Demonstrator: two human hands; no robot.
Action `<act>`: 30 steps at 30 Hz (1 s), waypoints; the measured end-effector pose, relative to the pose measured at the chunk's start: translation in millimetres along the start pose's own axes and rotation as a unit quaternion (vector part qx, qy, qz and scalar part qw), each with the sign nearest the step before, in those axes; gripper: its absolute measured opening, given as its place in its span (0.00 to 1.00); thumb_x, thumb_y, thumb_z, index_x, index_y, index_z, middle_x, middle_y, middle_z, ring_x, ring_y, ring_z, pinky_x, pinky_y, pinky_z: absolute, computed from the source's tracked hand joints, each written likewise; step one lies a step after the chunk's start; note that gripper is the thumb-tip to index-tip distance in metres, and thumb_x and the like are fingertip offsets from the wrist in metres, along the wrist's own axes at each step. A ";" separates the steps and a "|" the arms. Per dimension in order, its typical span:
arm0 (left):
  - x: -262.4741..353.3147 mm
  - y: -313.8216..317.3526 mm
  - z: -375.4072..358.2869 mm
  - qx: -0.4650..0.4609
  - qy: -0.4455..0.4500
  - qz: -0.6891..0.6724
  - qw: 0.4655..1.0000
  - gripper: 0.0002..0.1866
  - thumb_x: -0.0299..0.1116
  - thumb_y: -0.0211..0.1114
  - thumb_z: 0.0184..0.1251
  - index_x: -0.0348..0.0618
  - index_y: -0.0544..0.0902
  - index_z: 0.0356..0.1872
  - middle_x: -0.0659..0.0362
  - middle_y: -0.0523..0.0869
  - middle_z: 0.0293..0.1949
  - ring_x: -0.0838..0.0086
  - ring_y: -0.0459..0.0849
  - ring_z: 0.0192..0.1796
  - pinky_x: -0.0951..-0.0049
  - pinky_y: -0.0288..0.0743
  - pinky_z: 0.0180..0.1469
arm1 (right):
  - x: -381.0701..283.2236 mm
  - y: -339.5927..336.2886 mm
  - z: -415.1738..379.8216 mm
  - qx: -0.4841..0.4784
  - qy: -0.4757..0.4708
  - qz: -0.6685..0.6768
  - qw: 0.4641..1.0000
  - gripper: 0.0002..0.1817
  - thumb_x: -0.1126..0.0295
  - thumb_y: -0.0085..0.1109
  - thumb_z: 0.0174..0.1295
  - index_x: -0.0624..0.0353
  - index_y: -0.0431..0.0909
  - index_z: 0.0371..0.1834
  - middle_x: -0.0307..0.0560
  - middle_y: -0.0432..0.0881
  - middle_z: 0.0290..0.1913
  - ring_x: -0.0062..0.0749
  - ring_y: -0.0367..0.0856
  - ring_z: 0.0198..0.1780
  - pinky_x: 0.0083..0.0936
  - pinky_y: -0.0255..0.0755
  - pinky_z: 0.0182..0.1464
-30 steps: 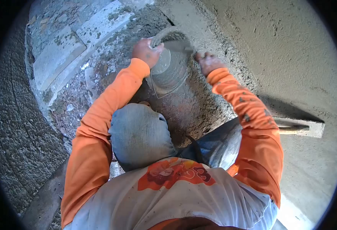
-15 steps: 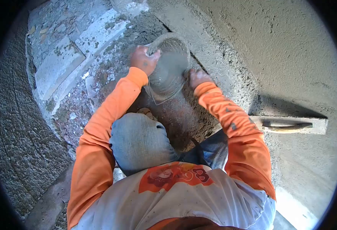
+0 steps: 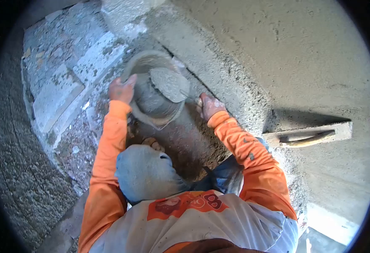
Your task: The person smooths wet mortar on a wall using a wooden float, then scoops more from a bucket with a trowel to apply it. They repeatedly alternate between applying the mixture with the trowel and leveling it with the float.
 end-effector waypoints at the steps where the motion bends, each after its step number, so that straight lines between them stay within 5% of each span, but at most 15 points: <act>1: -14.2 0.7 11.2 0.049 0.012 0.056 0.997 0.30 0.52 0.67 0.48 0.30 0.80 0.40 0.43 0.82 0.41 0.57 0.81 0.43 0.66 0.71 0.49 | -4.0 -7.7 -3.2 0.011 0.008 -0.006 1.000 0.17 0.60 0.57 0.53 0.56 0.70 0.42 0.59 0.80 0.36 0.56 0.78 0.42 0.45 0.71 0.43; 4: 5.7 -18.4 9.2 -0.011 0.011 -0.004 1.000 0.31 0.51 0.66 0.51 0.28 0.79 0.43 0.41 0.82 0.42 0.57 0.80 0.46 0.68 0.69 0.51 | -16.9 -47.0 -11.0 0.125 -0.061 -0.013 0.990 0.14 0.60 0.59 0.55 0.58 0.71 0.32 0.55 0.79 0.27 0.51 0.79 0.31 0.41 0.70 0.33; 7: -10.1 -11.6 21.2 -0.047 -0.016 -0.134 0.990 0.32 0.51 0.65 0.52 0.27 0.78 0.45 0.40 0.81 0.43 0.55 0.78 0.50 0.69 0.67 0.54 | -26.1 -67.2 -11.4 0.049 -0.160 0.054 0.984 0.12 0.62 0.60 0.55 0.58 0.72 0.33 0.50 0.80 0.27 0.43 0.80 0.30 0.38 0.71 0.32; 9: -45.0 7.4 35.3 -0.040 -0.010 -0.175 0.984 0.33 0.51 0.65 0.51 0.25 0.77 0.45 0.39 0.81 0.44 0.55 0.77 0.51 0.69 0.66 0.56 | -23.7 -65.2 -4.7 -0.181 -0.221 0.256 0.924 0.12 0.64 0.62 0.54 0.58 0.74 0.36 0.42 0.80 0.26 0.33 0.79 0.27 0.30 0.72 0.29; 10: -68.1 20.1 39.7 -0.006 -0.034 -0.124 0.992 0.33 0.51 0.65 0.51 0.24 0.77 0.45 0.39 0.80 0.45 0.55 0.78 0.51 0.69 0.66 0.56 | -11.0 -60.1 -3.8 -0.349 -0.108 0.423 0.830 0.10 0.67 0.64 0.54 0.57 0.75 0.36 0.35 0.76 0.23 0.24 0.73 0.23 0.21 0.70 0.24; 12: -70.4 23.8 34.3 0.009 -0.067 -0.082 0.994 0.36 0.51 0.65 0.49 0.19 0.75 0.45 0.37 0.79 0.47 0.53 0.77 0.52 0.67 0.65 0.57 | 27.8 -69.3 19.8 -0.338 -0.014 0.450 0.827 0.11 0.65 0.63 0.53 0.56 0.76 0.37 0.35 0.73 0.22 0.23 0.70 0.21 0.19 0.67 0.21; 14: -67.8 32.3 33.1 -0.007 -0.070 -0.069 0.995 0.37 0.51 0.65 0.49 0.20 0.75 0.45 0.37 0.78 0.47 0.53 0.77 0.52 0.67 0.65 0.57 | 124.8 -63.2 66.6 -0.108 0.153 0.486 0.854 0.14 0.61 0.58 0.57 0.57 0.75 0.42 0.38 0.72 0.22 0.24 0.70 0.21 0.24 0.67 0.20; 17: -50.7 28.8 32.7 -0.004 -0.046 -0.024 0.999 0.35 0.51 0.65 0.49 0.23 0.76 0.45 0.37 0.79 0.45 0.54 0.78 0.51 0.67 0.67 0.55 | 190.3 -115.5 1.2 0.187 0.233 0.343 0.891 0.17 0.58 0.57 0.57 0.61 0.77 0.40 0.40 0.76 0.23 0.27 0.74 0.24 0.28 0.68 0.23; 20: 3.7 17.8 15.0 -0.041 -0.043 -0.041 0.997 0.29 0.49 0.65 0.50 0.27 0.79 0.40 0.41 0.82 0.40 0.57 0.81 0.45 0.66 0.70 0.49 | 214.8 -103.0 -57.9 0.188 0.265 0.336 0.884 0.20 0.55 0.57 0.56 0.62 0.77 0.39 0.43 0.78 0.25 0.32 0.76 0.25 0.32 0.70 0.28; 22: 35.3 17.9 10.8 -0.073 -0.020 -0.033 0.997 0.20 0.44 0.64 0.52 0.31 0.81 0.29 0.45 0.83 0.33 0.59 0.82 0.35 0.64 0.72 0.40 | 151.2 -127.6 -56.9 0.091 0.157 0.111 0.977 0.22 0.53 0.58 0.56 0.62 0.75 0.43 0.51 0.81 0.31 0.42 0.78 0.28 0.37 0.72 0.35; 24: 42.2 31.1 5.8 -0.056 0.061 -0.040 0.996 0.19 0.42 0.64 0.52 0.32 0.81 0.29 0.45 0.82 0.33 0.57 0.82 0.35 0.64 0.72 0.40 | 112.5 -107.8 -26.9 0.048 0.089 0.036 0.994 0.20 0.56 0.56 0.57 0.61 0.74 0.45 0.57 0.80 0.36 0.47 0.79 0.36 0.37 0.73 0.41; 25: 48.7 36.2 1.0 -0.041 0.138 -0.049 0.988 0.17 0.41 0.65 0.52 0.32 0.80 0.29 0.45 0.82 0.32 0.56 0.81 0.35 0.64 0.72 0.40 | 92.1 -95.6 -4.8 0.062 0.008 -0.056 0.996 0.18 0.58 0.55 0.57 0.61 0.74 0.43 0.56 0.78 0.35 0.45 0.79 0.37 0.36 0.73 0.40; 27: 48.0 43.7 -6.8 -0.049 0.144 -0.048 0.987 0.17 0.41 0.65 0.51 0.33 0.81 0.30 0.45 0.82 0.32 0.55 0.81 0.36 0.64 0.72 0.41 | 47.8 -64.8 35.5 0.045 -0.073 -0.169 0.982 0.14 0.61 0.51 0.59 0.59 0.72 0.42 0.55 0.74 0.40 0.45 0.77 0.45 0.40 0.72 0.44; 28: 48.3 44.2 -11.2 -0.059 0.151 -0.049 0.986 0.17 0.40 0.66 0.51 0.33 0.81 0.31 0.46 0.82 0.32 0.54 0.80 0.36 0.64 0.72 0.42 | 31.7 -38.0 51.1 0.119 -0.161 -0.286 0.937 0.14 0.62 0.48 0.61 0.59 0.72 0.43 0.52 0.75 0.40 0.44 0.77 0.44 0.40 0.71 0.45; 30: 58.9 38.6 -17.6 -0.044 0.192 -0.028 0.980 0.16 0.39 0.66 0.51 0.33 0.81 0.32 0.46 0.81 0.32 0.55 0.80 0.36 0.65 0.72 0.42 | -7.3 -5.2 69.6 -0.014 -0.156 -0.307 0.939 0.14 0.62 0.48 0.60 0.58 0.72 0.45 0.51 0.77 0.39 0.43 0.78 0.43 0.41 0.72 0.48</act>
Point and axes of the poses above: each hand's wrist, its own z-axis towards the middle knuckle, its own y-axis out of the palm, x = y × z, the point moved 6 cm from there along z, towards the middle knuckle
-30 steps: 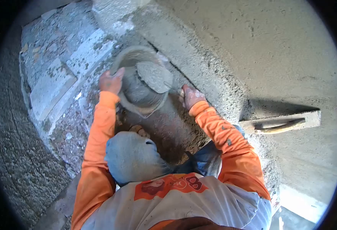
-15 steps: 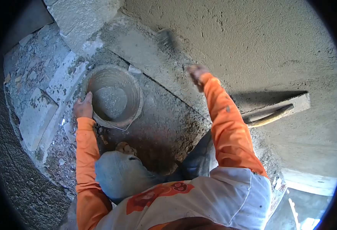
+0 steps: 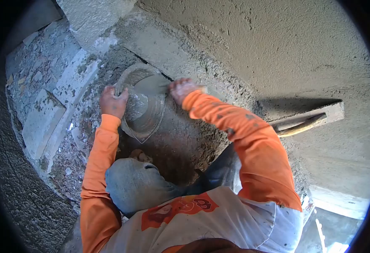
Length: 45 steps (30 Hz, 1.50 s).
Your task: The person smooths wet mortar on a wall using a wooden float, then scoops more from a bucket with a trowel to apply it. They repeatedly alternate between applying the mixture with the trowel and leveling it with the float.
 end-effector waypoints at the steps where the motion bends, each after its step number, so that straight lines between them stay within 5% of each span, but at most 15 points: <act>1: 5.7 -2.4 -2.2 0.009 0.037 0.019 0.999 0.16 0.39 0.66 0.51 0.33 0.81 0.32 0.46 0.81 0.31 0.55 0.80 0.36 0.65 0.72 0.42 | -24.0 -1.9 3.4 -0.057 -0.024 0.002 0.998 0.14 0.64 0.47 0.60 0.55 0.74 0.46 0.50 0.77 0.42 0.42 0.76 0.48 0.40 0.71 0.50; 5: -26.5 2.8 5.4 -0.043 -0.045 -0.084 0.995 0.18 0.40 0.67 0.51 0.32 0.80 0.32 0.47 0.81 0.31 0.60 0.80 0.35 0.67 0.72 0.42 | -61.0 31.7 -13.0 -0.109 0.056 0.241 0.963 0.14 0.67 0.49 0.59 0.54 0.75 0.48 0.48 0.78 0.47 0.42 0.75 0.52 0.38 0.73 0.49; 11: -67.2 -23.4 21.3 -0.019 -0.194 -0.092 0.977 0.30 0.55 0.63 0.56 0.28 0.80 0.29 0.48 0.82 0.28 0.65 0.78 0.32 0.70 0.71 0.42 | -32.4 -19.9 -67.2 -0.009 -0.026 0.417 0.908 0.22 0.54 0.65 0.49 0.58 0.76 0.41 0.51 0.81 0.30 0.46 0.80 0.35 0.35 0.74 0.40; 13: -86.5 -24.0 24.9 0.020 -0.168 -0.081 0.982 0.33 0.58 0.60 0.57 0.27 0.81 0.31 0.47 0.83 0.31 0.63 0.78 0.32 0.68 0.70 0.43 | -22.2 -36.1 -77.2 -0.056 -0.086 0.506 0.856 0.18 0.58 0.63 0.52 0.58 0.77 0.41 0.45 0.80 0.25 0.40 0.78 0.27 0.36 0.73 0.35; 16: -105.9 -17.5 26.8 0.019 -0.184 -0.072 0.980 0.34 0.61 0.58 0.57 0.29 0.81 0.31 0.40 0.81 0.32 0.58 0.79 0.37 0.65 0.69 0.46 | 26.7 -9.7 -72.6 -0.286 -0.005 0.702 0.652 0.16 0.61 0.60 0.56 0.60 0.77 0.43 0.44 0.78 0.24 0.26 0.74 0.21 0.27 0.70 0.23; 20: -60.0 -32.4 17.1 0.056 -0.163 -0.052 0.984 0.35 0.62 0.58 0.56 0.29 0.81 0.30 0.39 0.81 0.32 0.56 0.79 0.39 0.65 0.69 0.47 | 172.6 75.4 -94.7 0.141 0.341 0.774 0.514 0.11 0.61 0.59 0.58 0.57 0.74 0.33 0.37 0.73 0.20 0.22 0.71 0.18 0.20 0.66 0.17; 23: -68.3 -18.3 19.1 -0.003 -0.205 -0.031 0.978 0.36 0.62 0.60 0.54 0.28 0.81 0.34 0.39 0.82 0.36 0.54 0.80 0.43 0.65 0.69 0.49 | 165.9 25.9 -188.4 0.304 0.386 0.636 0.595 0.15 0.57 0.58 0.59 0.59 0.73 0.35 0.36 0.72 0.18 0.20 0.70 0.19 0.18 0.67 0.20; 25: -83.8 -8.7 23.1 0.021 -0.210 0.006 0.978 0.36 0.61 0.62 0.52 0.27 0.80 0.36 0.39 0.81 0.39 0.53 0.79 0.45 0.65 0.69 0.50 | 138.8 -4.6 -191.8 0.319 0.331 0.463 0.758 0.16 0.58 0.57 0.58 0.61 0.75 0.36 0.44 0.77 0.20 0.29 0.76 0.20 0.27 0.70 0.20; 27: -54.9 -7.9 24.2 -0.001 -0.178 -0.010 0.984 0.36 0.60 0.63 0.51 0.27 0.79 0.37 0.38 0.80 0.39 0.52 0.79 0.45 0.64 0.69 0.50 | 108.2 -15.7 -151.6 0.192 0.298 0.296 0.887 0.15 0.61 0.56 0.58 0.63 0.74 0.39 0.51 0.81 0.29 0.35 0.81 0.29 0.32 0.74 0.29; 31: -30.4 4.2 16.0 -0.019 -0.105 -0.018 0.994 0.35 0.58 0.65 0.51 0.27 0.78 0.37 0.37 0.79 0.40 0.51 0.79 0.45 0.63 0.70 0.48 | 36.0 -6.2 -36.9 0.056 0.083 0.004 0.995 0.15 0.65 0.53 0.58 0.60 0.75 0.46 0.55 0.77 0.49 0.41 0.78 0.48 0.35 0.73 0.49; 35: -23.2 11.6 -3.7 -0.008 -0.040 -0.074 0.996 0.29 0.54 0.65 0.53 0.30 0.80 0.36 0.41 0.80 0.41 0.54 0.79 0.44 0.65 0.70 0.48 | -63.8 24.1 1.7 -0.119 -0.077 0.108 0.984 0.14 0.67 0.53 0.56 0.50 0.78 0.47 0.53 0.78 0.47 0.45 0.76 0.52 0.39 0.71 0.53; 37: -15.0 -3.2 -4.6 -0.033 -0.043 -0.067 0.996 0.28 0.54 0.64 0.55 0.32 0.81 0.37 0.43 0.81 0.39 0.55 0.79 0.44 0.66 0.69 0.49 | -84.9 42.1 -2.6 -0.036 0.005 0.242 0.970 0.16 0.67 0.58 0.52 0.50 0.78 0.46 0.51 0.81 0.42 0.45 0.79 0.48 0.36 0.72 0.50; 40: -54.0 -6.5 12.5 -0.029 -0.087 -0.091 0.992 0.31 0.56 0.54 0.62 0.29 0.80 0.38 0.39 0.81 0.38 0.51 0.79 0.46 0.65 0.68 0.50 | -74.6 61.0 -17.8 -0.036 -0.006 0.412 0.910 0.18 0.62 0.62 0.50 0.50 0.78 0.45 0.49 0.82 0.38 0.47 0.79 0.44 0.34 0.72 0.48; 43: -77.1 -18.8 22.8 0.000 -0.154 -0.056 0.986 0.36 0.60 0.45 0.65 0.27 0.79 0.40 0.35 0.79 0.41 0.48 0.77 0.48 0.62 0.66 0.52 | -44.1 -31.1 -70.8 -0.033 -0.016 0.467 0.884 0.18 0.59 0.63 0.51 0.51 0.78 0.45 0.49 0.82 0.39 0.47 0.79 0.44 0.32 0.72 0.45; 45: -79.4 -20.1 25.7 -0.014 -0.164 -0.039 0.986 0.38 0.61 0.43 0.65 0.26 0.78 0.40 0.35 0.79 0.42 0.47 0.77 0.48 0.61 0.66 0.52 | -15.8 -31.7 -77.1 -0.144 -0.003 0.542 0.828 0.22 0.57 0.64 0.51 0.57 0.77 0.47 0.50 0.81 0.35 0.35 0.80 0.34 0.29 0.74 0.37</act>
Point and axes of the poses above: each hand's wrist, its own z-axis towards the middle knuckle, its own y-axis out of the palm, x = y × z, the point moved 6 cm from there along z, towards the middle knuckle
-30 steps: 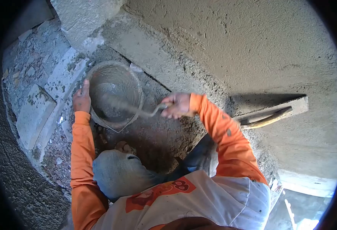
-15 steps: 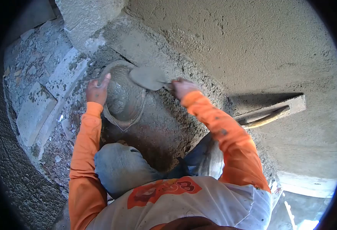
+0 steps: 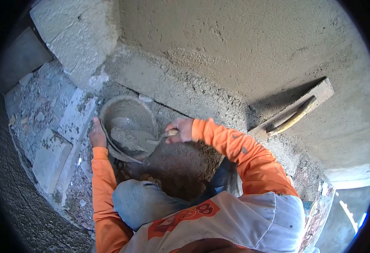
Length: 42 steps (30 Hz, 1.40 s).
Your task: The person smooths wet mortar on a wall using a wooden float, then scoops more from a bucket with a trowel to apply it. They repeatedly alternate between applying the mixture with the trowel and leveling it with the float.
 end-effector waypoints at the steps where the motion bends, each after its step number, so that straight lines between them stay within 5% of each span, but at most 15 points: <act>1: -2.2 -0.4 1.1 -0.007 -0.020 0.020 1.000 0.40 0.62 0.40 0.65 0.26 0.78 0.41 0.34 0.78 0.42 0.46 0.76 0.49 0.60 0.65 0.53 | 9.5 -12.7 -8.4 -0.046 0.060 0.082 0.994 0.24 0.57 0.65 0.51 0.60 0.76 0.48 0.49 0.81 0.32 0.30 0.79 0.31 0.27 0.75 0.34; 3: -1.7 -0.8 4.8 -0.010 -0.009 0.015 1.000 0.39 0.62 0.41 0.66 0.26 0.78 0.41 0.34 0.79 0.42 0.47 0.76 0.49 0.61 0.65 0.53 | 18.8 -61.4 -36.8 0.005 0.072 0.257 0.964 0.20 0.60 0.65 0.53 0.61 0.75 0.45 0.46 0.79 0.31 0.27 0.76 0.27 0.21 0.74 0.29; 4: -3.5 0.5 3.0 -0.016 -0.009 0.012 1.000 0.38 0.61 0.42 0.66 0.26 0.78 0.41 0.34 0.79 0.42 0.48 0.77 0.49 0.61 0.65 0.53 | 63.6 -86.3 -34.2 -0.017 -0.113 0.456 0.883 0.21 0.61 0.63 0.55 0.63 0.73 0.47 0.46 0.78 0.32 0.26 0.75 0.27 0.20 0.73 0.24; 5: -4.5 2.1 1.3 -0.018 -0.009 0.010 1.000 0.38 0.61 0.42 0.66 0.26 0.78 0.41 0.34 0.79 0.42 0.48 0.77 0.49 0.61 0.65 0.53 | 88.7 -112.0 -59.7 0.112 -0.202 0.428 0.874 0.18 0.62 0.60 0.58 0.62 0.73 0.47 0.46 0.77 0.29 0.25 0.75 0.24 0.18 0.70 0.20; 7: -2.1 1.0 -1.0 0.031 0.019 -0.003 0.999 0.36 0.59 0.43 0.66 0.26 0.79 0.40 0.35 0.79 0.40 0.49 0.77 0.47 0.62 0.66 0.51 | 112.3 -122.8 -132.4 0.506 -0.049 0.440 0.740 0.15 0.62 0.55 0.62 0.60 0.73 0.46 0.41 0.73 0.21 0.22 0.71 0.17 0.18 0.67 0.16; 8: -2.9 3.6 1.3 0.031 0.016 -0.010 0.999 0.36 0.59 0.43 0.66 0.26 0.79 0.40 0.35 0.79 0.40 0.49 0.77 0.47 0.62 0.66 0.51 | 121.0 -115.8 -167.6 0.621 -0.092 0.438 0.643 0.14 0.62 0.53 0.63 0.59 0.74 0.45 0.39 0.72 0.18 0.21 0.69 0.15 0.18 0.66 0.15; 10: -7.8 12.0 6.6 -0.029 -0.024 0.014 0.999 0.34 0.58 0.46 0.66 0.29 0.80 0.36 0.37 0.81 0.36 0.49 0.78 0.43 0.62 0.67 0.48 | 106.6 -97.1 -195.4 0.694 -0.081 0.303 0.648 0.13 0.61 0.51 0.64 0.58 0.75 0.42 0.35 0.71 0.16 0.18 0.67 0.14 0.17 0.64 0.15; 16: 13.7 21.8 -6.7 -0.001 0.083 0.011 0.997 0.29 0.55 0.51 0.65 0.32 0.81 0.29 0.42 0.81 0.30 0.50 0.78 0.37 0.62 0.69 0.44 | 39.3 -58.7 -36.2 0.262 0.106 -0.228 0.932 0.17 0.57 0.57 0.56 0.52 0.76 0.46 0.55 0.80 0.38 0.43 0.80 0.40 0.36 0.74 0.42; 21: 32.3 22.5 -43.2 0.060 0.114 -0.064 0.990 0.27 0.53 0.55 0.64 0.34 0.81 0.27 0.44 0.81 0.29 0.55 0.79 0.34 0.65 0.70 0.42 | -1.3 19.3 103.1 0.155 -0.018 -0.575 0.803 0.12 0.63 0.49 0.57 0.47 0.80 0.42 0.47 0.79 0.47 0.44 0.76 0.51 0.38 0.71 0.51; 23: 26.3 18.4 -39.4 0.075 0.094 -0.055 0.991 0.26 0.52 0.56 0.63 0.33 0.80 0.26 0.47 0.82 0.28 0.62 0.79 0.34 0.66 0.70 0.42 | 33.3 38.9 129.6 0.169 -0.030 -0.364 0.915 0.13 0.60 0.48 0.58 0.48 0.80 0.40 0.49 0.79 0.46 0.46 0.77 0.50 0.40 0.70 0.50; 35: -31.6 -16.7 12.0 0.002 -0.028 -0.049 0.998 0.41 0.65 0.45 0.62 0.25 0.78 0.42 0.39 0.81 0.42 0.52 0.77 0.49 0.64 0.65 0.54 | -74.8 -41.0 -51.4 0.029 -0.064 0.029 0.997 0.20 0.58 0.59 0.56 0.59 0.76 0.47 0.46 0.80 0.30 0.31 0.78 0.27 0.29 0.75 0.32; 37: -42.3 -5.9 20.6 0.011 -0.030 -0.031 0.999 0.41 0.64 0.45 0.62 0.25 0.78 0.42 0.39 0.81 0.42 0.52 0.77 0.48 0.65 0.65 0.54 | -58.9 -64.3 -63.1 -0.050 -0.086 0.207 0.973 0.19 0.62 0.55 0.60 0.61 0.73 0.51 0.40 0.75 0.25 0.22 0.72 0.20 0.21 0.73 0.23; 39: -39.6 -6.1 13.2 0.018 -0.039 -0.014 0.999 0.40 0.64 0.46 0.62 0.25 0.78 0.43 0.39 0.81 0.42 0.53 0.77 0.48 0.65 0.65 0.54 | 0.5 -98.5 -56.7 -0.238 -0.092 0.583 0.771 0.16 0.65 0.51 0.62 0.62 0.71 0.50 0.38 0.73 0.24 0.21 0.68 0.17 0.16 0.70 0.18; 40: -22.1 -10.9 -0.6 0.009 -0.040 -0.005 0.999 0.40 0.64 0.46 0.62 0.25 0.78 0.44 0.37 0.80 0.44 0.52 0.77 0.50 0.65 0.65 0.55 | 52.9 -136.8 -83.7 0.187 -0.158 0.475 0.845 0.15 0.64 0.50 0.63 0.63 0.72 0.47 0.38 0.73 0.24 0.19 0.68 0.17 0.16 0.69 0.15; 42: -11.5 -13.1 -2.9 0.012 -0.041 -0.013 0.999 0.40 0.64 0.46 0.62 0.26 0.77 0.45 0.36 0.79 0.45 0.52 0.76 0.52 0.65 0.64 0.56 | 93.3 -140.1 -146.5 0.573 -0.062 0.424 0.699 0.14 0.60 0.50 0.63 0.61 0.73 0.36 0.37 0.70 0.19 0.21 0.67 0.16 0.20 0.64 0.13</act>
Point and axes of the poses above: each hand's wrist, its own z-axis towards the middle knuckle, its own y-axis out of the palm, x = y × z, the point moved 6 cm from there along z, towards the middle knuckle
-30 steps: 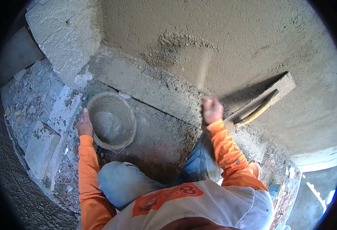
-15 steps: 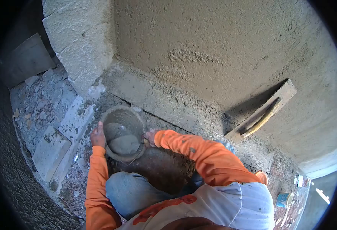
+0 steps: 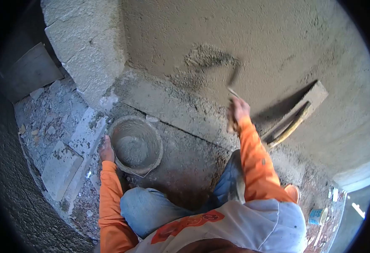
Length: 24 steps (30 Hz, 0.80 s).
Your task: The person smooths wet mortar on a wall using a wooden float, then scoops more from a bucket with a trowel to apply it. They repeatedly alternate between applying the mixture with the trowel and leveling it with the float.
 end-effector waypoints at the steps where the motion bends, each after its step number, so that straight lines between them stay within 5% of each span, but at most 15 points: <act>1: -1.2 3.1 0.3 -0.018 0.018 -0.011 1.000 0.39 0.63 0.46 0.62 0.26 0.77 0.46 0.35 0.77 0.47 0.52 0.75 0.53 0.64 0.64 0.57 | 12.6 -36.4 4.0 0.037 -0.156 -0.167 0.973 0.14 0.59 0.52 0.62 0.60 0.72 0.31 0.36 0.71 0.17 0.20 0.67 0.16 0.21 0.64 0.15; 3: 2.5 10.4 0.1 -0.025 0.033 -0.032 0.999 0.39 0.62 0.47 0.63 0.26 0.77 0.46 0.34 0.75 0.49 0.51 0.75 0.55 0.63 0.64 0.57 | 16.3 -11.2 -47.7 -0.006 -0.092 -0.174 0.980 0.15 0.59 0.51 0.63 0.62 0.73 0.32 0.36 0.70 0.15 0.19 0.70 0.18 0.21 0.67 0.20; 4: 2.9 15.0 -1.5 -0.044 0.005 -0.004 0.999 0.38 0.62 0.50 0.60 0.28 0.77 0.47 0.35 0.74 0.52 0.50 0.74 0.55 0.63 0.64 0.57 | 21.1 11.0 -62.1 -0.074 -0.097 -0.295 0.948 0.17 0.56 0.52 0.61 0.62 0.74 0.34 0.43 0.76 0.17 0.30 0.75 0.18 0.28 0.70 0.21; 6: -12.4 16.9 10.9 -0.032 -0.027 0.009 0.999 0.37 0.62 0.53 0.58 0.30 0.77 0.48 0.36 0.73 0.54 0.49 0.73 0.56 0.63 0.64 0.57 | 42.5 72.3 -72.7 -0.182 -0.228 -0.562 0.774 0.22 0.52 0.57 0.57 0.63 0.75 0.38 0.49 0.79 0.26 0.38 0.79 0.30 0.33 0.72 0.34; 7: -33.0 32.3 22.8 -0.009 -0.001 0.003 1.000 0.37 0.61 0.57 0.55 0.31 0.78 0.48 0.38 0.73 0.55 0.49 0.73 0.56 0.63 0.65 0.57 | 49.9 109.9 -81.7 -0.332 -0.118 -0.546 0.760 0.28 0.46 0.59 0.53 0.61 0.75 0.44 0.54 0.81 0.34 0.47 0.80 0.40 0.36 0.72 0.42; 9: -46.8 29.5 19.5 0.015 0.025 0.001 1.000 0.37 0.61 0.61 0.52 0.32 0.78 0.48 0.40 0.72 0.56 0.48 0.73 0.55 0.63 0.66 0.56 | 71.0 173.7 -95.8 -0.478 -0.043 -0.578 0.660 0.29 0.47 0.60 0.53 0.59 0.74 0.49 0.56 0.80 0.40 0.47 0.79 0.46 0.34 0.72 0.47; 12: -23.6 9.4 2.6 -0.038 0.028 -0.037 0.998 0.31 0.52 0.66 0.48 0.32 0.80 0.45 0.45 0.80 0.48 0.55 0.78 0.51 0.64 0.68 0.54 | 75.4 212.3 -88.0 -0.473 -0.119 -0.485 0.726 0.28 0.48 0.60 0.53 0.57 0.73 0.50 0.56 0.78 0.45 0.48 0.75 0.51 0.34 0.69 0.54; 14: -6.5 -13.9 -9.7 -0.064 -0.003 -0.094 0.994 0.26 0.45 0.66 0.47 0.33 0.81 0.43 0.47 0.84 0.41 0.61 0.81 0.47 0.66 0.69 0.53 | 6.9 197.4 -72.9 -0.322 -0.279 -0.448 0.785 0.30 0.49 0.60 0.52 0.56 0.71 0.54 0.57 0.72 0.56 0.50 0.67 0.61 0.38 0.61 0.61; 16: -46.0 -13.3 11.1 -0.038 -0.036 -0.076 0.996 0.31 0.47 0.66 0.45 0.32 0.79 0.47 0.43 0.79 0.50 0.55 0.76 0.53 0.64 0.66 0.57 | -12.7 110.0 -8.4 -0.072 -0.402 -0.550 0.728 0.29 0.53 0.60 0.53 0.54 0.69 0.56 0.52 0.68 0.58 0.49 0.69 0.56 0.40 0.66 0.56; 18: -68.9 -26.3 18.2 0.025 -0.126 -0.028 0.991 0.34 0.51 0.64 0.45 0.32 0.77 0.49 0.40 0.72 0.57 0.51 0.69 0.60 0.63 0.59 0.63 | -54.5 -29.1 10.8 0.204 -0.195 -0.389 0.877 0.32 0.53 0.61 0.51 0.54 0.65 0.58 0.52 0.68 0.58 0.48 0.69 0.56 0.40 0.64 0.58; 19: -82.0 -29.7 26.3 0.024 -0.127 -0.043 0.991 0.34 0.50 0.64 0.45 0.31 0.77 0.49 0.40 0.72 0.57 0.52 0.70 0.58 0.64 0.62 0.61 | -69.8 -95.4 8.7 0.332 -0.125 -0.248 0.901 0.34 0.53 0.62 0.51 0.54 0.64 0.59 0.52 0.68 0.57 0.48 0.69 0.56 0.41 0.64 0.58; 20: -96.7 -35.3 37.0 0.023 -0.131 -0.056 0.990 0.34 0.50 0.64 0.46 0.31 0.77 0.49 0.41 0.72 0.56 0.53 0.72 0.57 0.64 0.64 0.59 | -95.9 -141.0 -14.5 0.452 -0.141 -0.578 0.665 0.37 0.48 0.59 0.52 0.55 0.60 0.61 0.51 0.65 0.59 0.48 0.67 0.58 0.43 0.62 0.60; 21: -91.0 -47.5 38.3 0.011 -0.124 -0.111 0.986 0.33 0.49 0.63 0.46 0.30 0.77 0.48 0.41 0.72 0.56 0.55 0.73 0.55 0.65 0.66 0.56 | -74.8 -203.3 -11.9 0.581 -0.105 -0.562 0.579 0.45 0.45 0.62 0.49 0.55 0.53 0.66 0.54 0.61 0.63 0.48 0.62 0.63 0.42 0.59 0.62; 22: -86.5 -55.3 38.6 -0.003 -0.120 -0.162 0.979 0.32 0.49 0.63 0.47 0.30 0.77 0.48 0.42 0.72 0.56 0.58 0.74 0.54 0.65 0.68 0.54 | -67.5 -235.6 -25.7 0.594 0.047 -0.469 0.652 0.50 0.44 0.63 0.47 0.55 0.47 0.68 0.57 0.55 0.67 0.47 0.55 0.67 0.38 0.59 0.63; 24: -108.4 -56.6 55.5 0.013 -0.157 -0.243 0.957 0.32 0.49 0.62 0.49 0.30 0.77 0.49 0.43 0.76 0.52 0.62 0.77 0.48 0.65 0.71 0.48 | -56.4 -270.2 -21.0 0.590 0.090 -0.441 0.670 0.48 0.46 0.66 0.45 0.59 0.54 0.65 0.58 0.61 0.63 0.50 0.62 0.63 0.39 0.60 0.62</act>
Point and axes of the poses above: each hand's wrist, its own z-axis towards the middle knuckle, its own y-axis out of the palm, x = y × z, the point moved 6 cm from there along z, towards the middle knuckle
